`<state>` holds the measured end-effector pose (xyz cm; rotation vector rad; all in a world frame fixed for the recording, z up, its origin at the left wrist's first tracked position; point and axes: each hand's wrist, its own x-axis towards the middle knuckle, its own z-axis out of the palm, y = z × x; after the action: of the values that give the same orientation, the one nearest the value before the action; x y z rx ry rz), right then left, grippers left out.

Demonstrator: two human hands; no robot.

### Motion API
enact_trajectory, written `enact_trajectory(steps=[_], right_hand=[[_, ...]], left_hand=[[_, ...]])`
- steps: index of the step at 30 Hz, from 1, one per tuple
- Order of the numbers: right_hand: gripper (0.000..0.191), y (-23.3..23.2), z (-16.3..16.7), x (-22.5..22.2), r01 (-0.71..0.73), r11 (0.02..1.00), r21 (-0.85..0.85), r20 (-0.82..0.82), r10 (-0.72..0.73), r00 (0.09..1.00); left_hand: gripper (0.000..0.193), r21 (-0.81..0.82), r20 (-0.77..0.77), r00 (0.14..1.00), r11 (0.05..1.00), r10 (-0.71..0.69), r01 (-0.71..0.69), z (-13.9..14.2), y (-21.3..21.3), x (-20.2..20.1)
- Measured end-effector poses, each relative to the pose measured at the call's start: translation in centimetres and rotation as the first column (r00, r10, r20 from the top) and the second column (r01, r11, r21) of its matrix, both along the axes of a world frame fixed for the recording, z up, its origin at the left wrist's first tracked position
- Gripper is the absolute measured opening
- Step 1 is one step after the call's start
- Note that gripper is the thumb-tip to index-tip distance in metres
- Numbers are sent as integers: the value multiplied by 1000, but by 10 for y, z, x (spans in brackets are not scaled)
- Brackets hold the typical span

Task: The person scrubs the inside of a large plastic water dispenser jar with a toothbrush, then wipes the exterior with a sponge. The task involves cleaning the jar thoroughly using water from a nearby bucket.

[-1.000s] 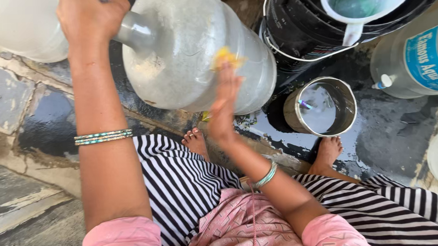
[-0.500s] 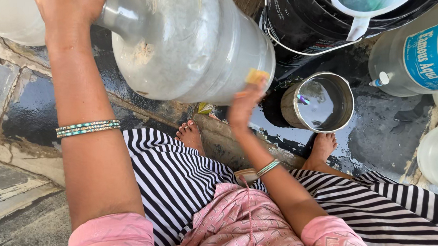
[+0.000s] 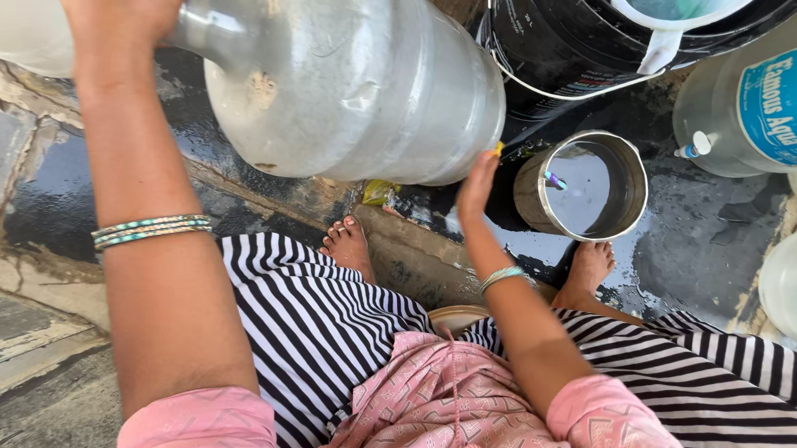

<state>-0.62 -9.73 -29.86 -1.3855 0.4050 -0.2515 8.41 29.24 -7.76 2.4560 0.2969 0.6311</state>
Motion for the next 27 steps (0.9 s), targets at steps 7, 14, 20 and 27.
enact_trajectory(steps=[7,14,20,27], right_hand=[[100,-42,24,40,-122,992,36,-380,126,916],[64,-20,35,42,-224,896,-384,-392,62,918],[64,89,102,-14,4,554,-833,268,396,878],[80,75,109,-18,66,332,-941,241,519,820]], left_hand=[[41,-53,-271,960,994,74,-92,53,-38,-6],[54,-137,-407,910,990,-76,21,91,-46,-30],[63,-59,-457,889,998,-36,10,91,-55,-27],[63,-78,-441,897,996,4,-42,86,-60,-24]])
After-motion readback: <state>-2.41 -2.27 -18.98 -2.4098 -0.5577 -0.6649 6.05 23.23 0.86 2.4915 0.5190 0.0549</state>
